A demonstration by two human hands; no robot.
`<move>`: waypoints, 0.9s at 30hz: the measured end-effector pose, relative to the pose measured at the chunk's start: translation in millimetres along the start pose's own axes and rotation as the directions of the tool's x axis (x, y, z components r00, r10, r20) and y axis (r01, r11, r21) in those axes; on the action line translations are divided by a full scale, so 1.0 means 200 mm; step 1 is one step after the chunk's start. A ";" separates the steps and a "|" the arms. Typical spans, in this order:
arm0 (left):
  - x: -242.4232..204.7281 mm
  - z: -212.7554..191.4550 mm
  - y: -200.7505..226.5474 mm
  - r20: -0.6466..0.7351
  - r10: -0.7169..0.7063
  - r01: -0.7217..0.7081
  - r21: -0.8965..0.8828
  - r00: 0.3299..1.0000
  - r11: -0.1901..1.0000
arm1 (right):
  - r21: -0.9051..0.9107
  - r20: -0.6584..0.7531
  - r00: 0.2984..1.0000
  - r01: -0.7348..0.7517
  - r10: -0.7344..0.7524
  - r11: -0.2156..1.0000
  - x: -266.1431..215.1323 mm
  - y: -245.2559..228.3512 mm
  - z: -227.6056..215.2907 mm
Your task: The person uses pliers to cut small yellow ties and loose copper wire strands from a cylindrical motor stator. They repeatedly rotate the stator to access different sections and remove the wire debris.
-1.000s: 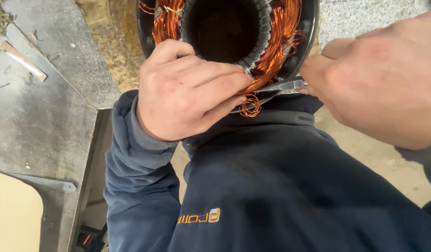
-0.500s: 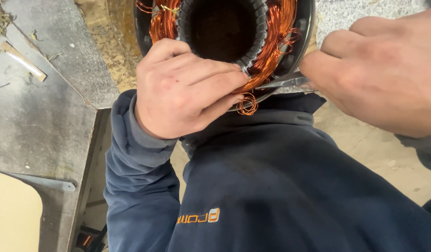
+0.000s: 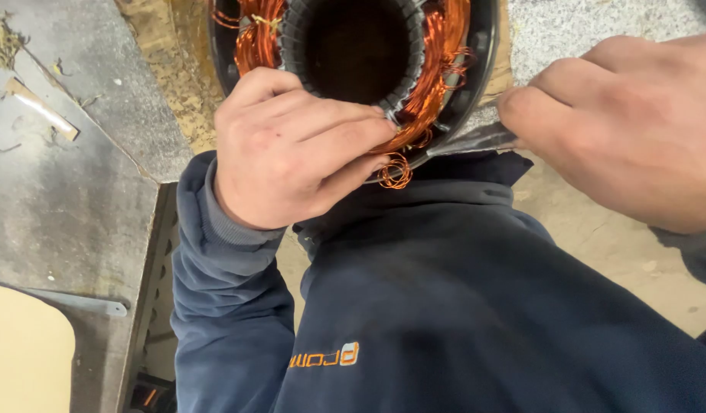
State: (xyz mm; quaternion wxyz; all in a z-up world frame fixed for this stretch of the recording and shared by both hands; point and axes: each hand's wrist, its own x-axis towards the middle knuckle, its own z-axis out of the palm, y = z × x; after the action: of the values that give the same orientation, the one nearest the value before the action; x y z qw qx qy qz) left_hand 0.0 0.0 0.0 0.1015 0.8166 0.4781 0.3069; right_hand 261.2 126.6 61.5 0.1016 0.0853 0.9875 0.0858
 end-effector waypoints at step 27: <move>0.01 0.00 0.01 0.001 -0.034 0.034 0.004 0.999 0.999 | -0.061 0.279 0.957 -0.063 0.078 0.996 0.10 -0.02 -0.03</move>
State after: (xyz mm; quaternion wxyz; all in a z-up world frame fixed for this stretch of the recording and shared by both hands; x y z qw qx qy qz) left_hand 2.5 0.7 1.7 0.1053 0.8089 0.4923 0.3037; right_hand 239.4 124.5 63.0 0.2398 0.1290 0.9568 0.1018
